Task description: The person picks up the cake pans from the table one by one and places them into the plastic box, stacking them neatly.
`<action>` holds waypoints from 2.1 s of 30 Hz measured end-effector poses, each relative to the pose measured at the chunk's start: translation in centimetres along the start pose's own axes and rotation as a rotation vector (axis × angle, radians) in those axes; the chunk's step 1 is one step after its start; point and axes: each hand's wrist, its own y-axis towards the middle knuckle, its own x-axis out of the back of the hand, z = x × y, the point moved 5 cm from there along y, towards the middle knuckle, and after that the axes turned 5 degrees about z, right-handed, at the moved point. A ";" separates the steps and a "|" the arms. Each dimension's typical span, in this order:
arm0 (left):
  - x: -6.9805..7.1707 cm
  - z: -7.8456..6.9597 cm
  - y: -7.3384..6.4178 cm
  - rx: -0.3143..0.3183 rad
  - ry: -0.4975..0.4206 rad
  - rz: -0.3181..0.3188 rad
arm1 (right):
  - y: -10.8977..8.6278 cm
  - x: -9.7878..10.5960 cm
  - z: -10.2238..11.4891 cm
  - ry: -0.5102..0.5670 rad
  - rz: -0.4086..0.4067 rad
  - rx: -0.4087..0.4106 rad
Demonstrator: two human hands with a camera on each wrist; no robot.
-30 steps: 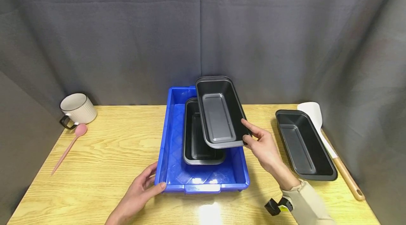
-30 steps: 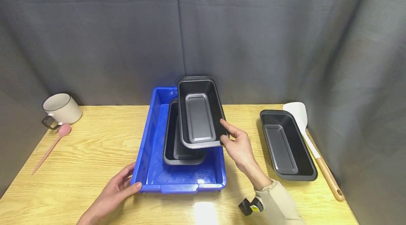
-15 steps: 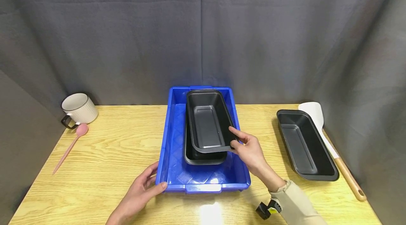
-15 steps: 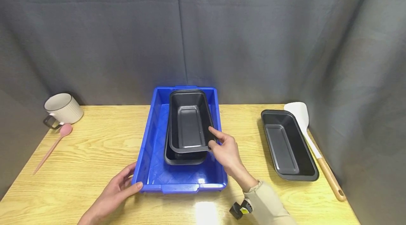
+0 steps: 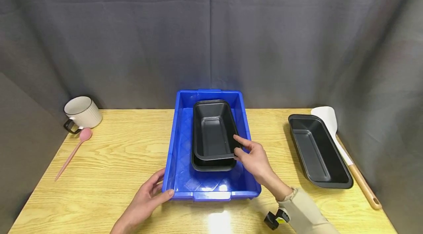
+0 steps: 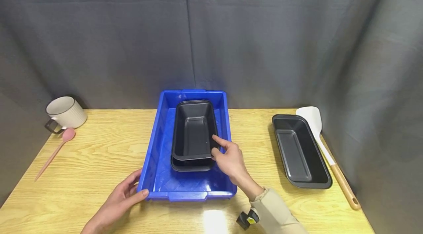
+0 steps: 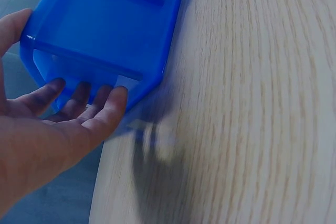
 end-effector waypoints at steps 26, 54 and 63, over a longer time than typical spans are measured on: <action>0.1 0.0 -0.1 -0.015 0.008 -0.003 | -0.6 -0.3 0.0 0.008 0.205 -0.087; -0.1 0.1 0.2 -0.024 -0.018 0.043 | -3.9 4.9 2.5 -0.123 0.315 0.248; 0.2 0.0 0.0 -0.023 -0.005 0.031 | -5.3 11.5 2.4 -0.146 0.052 0.363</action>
